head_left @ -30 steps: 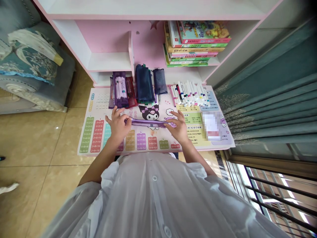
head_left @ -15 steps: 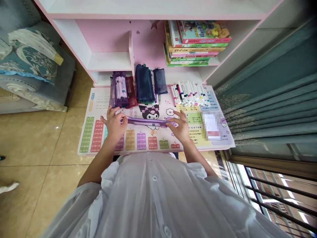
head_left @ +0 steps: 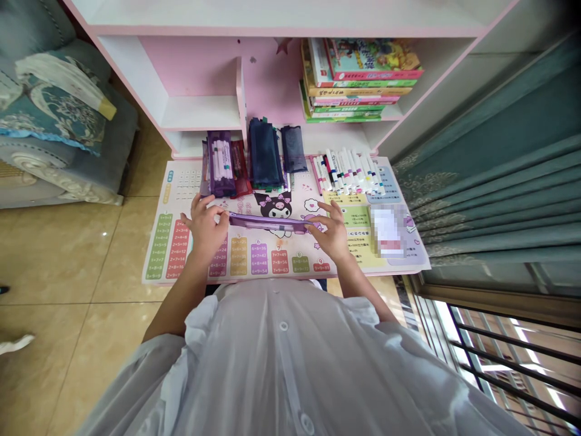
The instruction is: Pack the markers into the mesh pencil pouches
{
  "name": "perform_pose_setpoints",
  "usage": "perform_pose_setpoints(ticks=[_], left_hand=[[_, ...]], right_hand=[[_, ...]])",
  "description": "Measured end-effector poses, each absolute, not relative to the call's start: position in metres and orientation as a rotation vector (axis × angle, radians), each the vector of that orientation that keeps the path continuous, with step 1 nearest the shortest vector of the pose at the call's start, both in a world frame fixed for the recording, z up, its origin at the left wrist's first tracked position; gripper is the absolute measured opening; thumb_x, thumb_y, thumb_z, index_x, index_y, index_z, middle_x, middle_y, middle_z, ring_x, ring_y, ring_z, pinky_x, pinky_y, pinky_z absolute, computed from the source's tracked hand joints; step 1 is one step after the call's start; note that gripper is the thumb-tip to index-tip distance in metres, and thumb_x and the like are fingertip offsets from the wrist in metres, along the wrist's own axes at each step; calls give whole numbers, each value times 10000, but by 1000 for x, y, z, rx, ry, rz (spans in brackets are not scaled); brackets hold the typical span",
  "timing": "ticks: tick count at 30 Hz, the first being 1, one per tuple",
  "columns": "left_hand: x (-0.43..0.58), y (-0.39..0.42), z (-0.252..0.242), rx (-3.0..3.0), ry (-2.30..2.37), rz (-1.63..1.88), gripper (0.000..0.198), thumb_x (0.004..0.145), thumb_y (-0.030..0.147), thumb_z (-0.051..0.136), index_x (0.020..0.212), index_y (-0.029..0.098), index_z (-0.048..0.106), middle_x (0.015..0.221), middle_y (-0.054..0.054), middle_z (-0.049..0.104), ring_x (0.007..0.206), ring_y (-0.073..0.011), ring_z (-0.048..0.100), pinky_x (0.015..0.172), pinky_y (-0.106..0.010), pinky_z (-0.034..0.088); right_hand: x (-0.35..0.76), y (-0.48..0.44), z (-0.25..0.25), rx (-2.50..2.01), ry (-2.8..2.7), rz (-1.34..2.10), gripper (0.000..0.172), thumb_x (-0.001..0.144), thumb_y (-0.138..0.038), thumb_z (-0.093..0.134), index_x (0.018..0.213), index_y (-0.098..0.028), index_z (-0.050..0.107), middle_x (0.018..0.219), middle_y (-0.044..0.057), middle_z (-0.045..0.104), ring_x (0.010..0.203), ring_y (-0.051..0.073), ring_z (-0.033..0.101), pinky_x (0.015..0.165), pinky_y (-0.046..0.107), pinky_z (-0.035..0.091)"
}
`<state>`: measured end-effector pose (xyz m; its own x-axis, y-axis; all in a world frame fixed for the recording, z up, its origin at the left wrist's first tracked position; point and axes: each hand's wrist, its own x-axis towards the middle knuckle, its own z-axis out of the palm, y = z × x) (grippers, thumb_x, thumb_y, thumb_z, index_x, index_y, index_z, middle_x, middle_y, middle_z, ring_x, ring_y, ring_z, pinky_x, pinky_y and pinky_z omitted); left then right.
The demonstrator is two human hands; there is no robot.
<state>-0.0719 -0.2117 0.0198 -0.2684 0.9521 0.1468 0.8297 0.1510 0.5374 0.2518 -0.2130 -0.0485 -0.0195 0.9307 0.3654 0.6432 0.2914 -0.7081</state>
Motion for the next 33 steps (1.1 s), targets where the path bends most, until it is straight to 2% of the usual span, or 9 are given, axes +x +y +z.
perform_pose_setpoints(ticks=[8, 11, 15, 19, 20, 24, 29, 33], left_hand=[[-71, -214, 14, 1800, 2209, 677, 132, 879, 282, 584, 766, 242, 640, 1375, -67, 621, 1480, -353, 360, 1148, -794, 142], [-69, -215, 17, 1952, 2185, 626, 123, 866, 378, 642, 893, 271, 694, 1431, -82, 575, 1497, -382, 320, 1171, -771, 118], [-55, -215, 21, 2284, 1870, 487, 303, 820, 463, 721, 1074, 297, 731, 1520, -99, 504, 1512, -422, 274, 1174, -775, 69], [-42, -211, 20, 2400, 1669, 413, 129, 864, 365, 691, 917, 294, 785, 1439, -76, 594, 1495, -404, 326, 1182, -764, 15], [-41, -210, 20, 2396, 1662, 408, 139, 886, 344, 663, 871, 286, 789, 1413, -72, 617, 1488, -393, 344, 1184, -759, 17], [-43, -211, 18, 2307, 1746, 498, 232, 932, 333, 601, 804, 267, 782, 1367, -66, 657, 1469, -363, 386, 1184, -742, 93], [-58, -217, 18, 2047, 1936, 733, 212, 918, 336, 611, 788, 255, 757, 1339, -52, 676, 1450, -348, 423, 1164, -740, 196], [-82, -215, 14, 1811, 2041, 953, 202, 903, 342, 611, 805, 241, 756, 1294, -54, 701, 1436, -318, 450, 1189, -642, 295]], right_hand=[[260, -207, -48, -1389, -1827, 440, 109, 840, -321, 694, 873, -258, 777, 1331, 77, 635, 1469, 375, 368, 1175, 657, 353], [262, -205, -46, -1335, -1872, 460, 115, 852, -324, 688, 877, -253, 775, 1330, 83, 636, 1462, 367, 384, 1180, 645, 359], [256, -203, -38, -1243, -1925, 481, 115, 872, -321, 680, 868, -247, 768, 1355, 86, 627, 1477, 357, 371, 1197, 625, 352], [244, -202, -24, -1161, -1976, 518, 143, 897, -347, 659, 852, -252, 756, 1385, 74, 613, 1491, 342, 360, 1207, 613, 343], [241, -201, -21, -1142, -1973, 522, 154, 899, -359, 659, 848, -250, 754, 1383, 74, 615, 1491, 340, 363, 1203, 611, 349], [227, -192, -11, -1141, -1828, 465, 220, 885, -455, 689, 924, -249, 755, 1352, 92, 636, 1456, 330, 423, 1197, 597, 361], [188, -186, -14, -1304, -1602, 489, 486, 838, -633, 678, 1119, -239, 722, 1297, 138, 657, 1349, 330, 528, 1142, 591, 422], [132, -191, -21, -1313, -1691, 672, 543, 833, -615, 695, 1168, -187, 705, 1319, 173, 627, 1289, 318, 563, 1109, 548, 459]])
